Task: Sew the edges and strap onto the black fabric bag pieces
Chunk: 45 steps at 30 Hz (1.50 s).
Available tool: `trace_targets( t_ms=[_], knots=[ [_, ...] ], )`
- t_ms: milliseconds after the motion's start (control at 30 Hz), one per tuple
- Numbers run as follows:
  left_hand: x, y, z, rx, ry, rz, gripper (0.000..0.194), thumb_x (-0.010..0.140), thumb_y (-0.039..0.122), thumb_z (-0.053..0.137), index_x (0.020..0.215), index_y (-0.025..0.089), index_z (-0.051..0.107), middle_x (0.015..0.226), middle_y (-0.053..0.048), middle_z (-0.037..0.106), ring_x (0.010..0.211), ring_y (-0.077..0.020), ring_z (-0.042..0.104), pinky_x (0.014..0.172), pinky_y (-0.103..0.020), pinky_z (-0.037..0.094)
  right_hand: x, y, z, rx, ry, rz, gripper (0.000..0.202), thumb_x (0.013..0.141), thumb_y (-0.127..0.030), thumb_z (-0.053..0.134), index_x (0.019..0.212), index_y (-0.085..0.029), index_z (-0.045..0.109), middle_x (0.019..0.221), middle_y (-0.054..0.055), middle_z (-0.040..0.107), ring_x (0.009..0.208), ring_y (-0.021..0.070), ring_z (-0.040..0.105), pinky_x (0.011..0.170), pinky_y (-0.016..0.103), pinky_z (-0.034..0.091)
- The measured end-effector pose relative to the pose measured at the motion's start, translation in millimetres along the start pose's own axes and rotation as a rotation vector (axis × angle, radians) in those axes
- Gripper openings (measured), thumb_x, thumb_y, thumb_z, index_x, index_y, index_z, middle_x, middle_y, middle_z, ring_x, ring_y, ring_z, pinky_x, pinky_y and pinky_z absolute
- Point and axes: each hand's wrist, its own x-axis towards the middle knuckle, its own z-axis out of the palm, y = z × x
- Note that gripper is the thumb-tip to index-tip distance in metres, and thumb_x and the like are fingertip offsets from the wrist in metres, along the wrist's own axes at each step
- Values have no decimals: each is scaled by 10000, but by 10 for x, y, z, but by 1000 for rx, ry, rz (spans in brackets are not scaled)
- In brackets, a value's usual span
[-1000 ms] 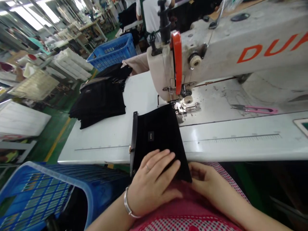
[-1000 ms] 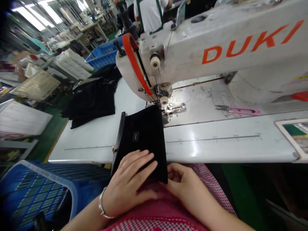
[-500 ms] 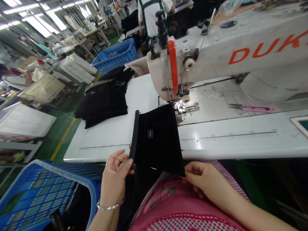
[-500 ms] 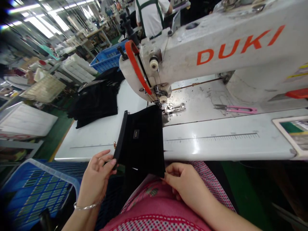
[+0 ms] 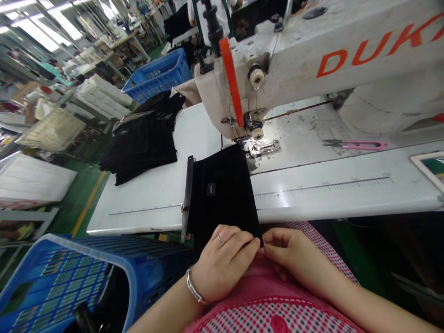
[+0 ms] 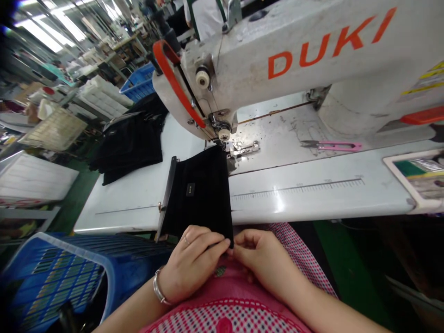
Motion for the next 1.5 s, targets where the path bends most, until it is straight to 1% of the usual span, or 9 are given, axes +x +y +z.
trace_targets(
  t_ms=[367,667,733,867,1000,1100,1200,1367,1500],
  knots=[
    [-111,-47,68,-102,56,-16,285,891,83,584,1167,141,620,1028,-54,675,950,-166,546,848,-322,473,-82,-62,-23,92,-88,34,314,728,-457,727,823,-172,634,605,-42,563,457,67,469,435,200,378],
    [-33,-60,107,-37,155,3,198,867,88,585,1052,132,642,924,-64,676,903,-192,553,822,-367,463,-132,-97,-55,106,-188,28,359,843,-519,582,782,-167,618,594,-12,594,454,89,484,481,236,424],
    [-16,-63,108,-89,162,-14,195,862,67,583,1038,130,636,892,-55,670,868,-175,554,797,-338,476,-150,-55,-83,-105,-72,-146,262,888,-422,548,821,-179,621,689,13,633,562,121,559,543,258,476],
    [32,-37,86,-107,168,-35,190,867,60,560,1026,139,627,873,-49,663,833,-164,558,795,-327,491,-145,-16,-173,-757,309,-881,166,900,-190,550,1033,-202,649,1035,72,665,963,197,613,848,353,521],
    [169,-37,-54,-150,59,-29,170,850,74,492,915,149,630,819,-56,645,779,-171,571,761,-342,509,-115,-156,-255,-1097,315,-1332,220,966,-172,476,1057,-170,675,1050,53,715,1016,174,617,907,301,521],
    [306,-95,-174,-161,-80,-44,318,808,126,474,1093,121,614,1119,-126,647,1061,-248,587,966,-457,490,-70,-258,-272,-1175,325,-1449,315,1004,-164,375,1005,-180,690,978,16,741,970,134,646,902,264,532],
    [409,-192,-191,-29,-176,-71,513,854,141,462,1366,112,454,1451,-111,466,1375,-259,382,1154,-496,350,19,-268,-273,-1253,350,-1465,338,997,-137,367,954,-191,698,945,-15,743,931,138,664,880,289,552],
    [486,-334,-119,13,-191,-78,471,907,158,460,1378,139,453,1475,-79,453,1412,-220,345,1181,-460,338,146,-288,-321,-1288,337,-1444,283,959,-120,437,977,-204,707,961,13,743,967,171,663,866,349,565],
    [484,-401,-113,-51,-101,-7,393,911,212,512,1296,137,534,1359,-91,573,1311,-220,483,1128,-437,421,198,-419,-380,-1318,294,-1415,268,963,-139,441,989,-175,706,984,32,739,968,172,659,879,352,547]
  ],
)
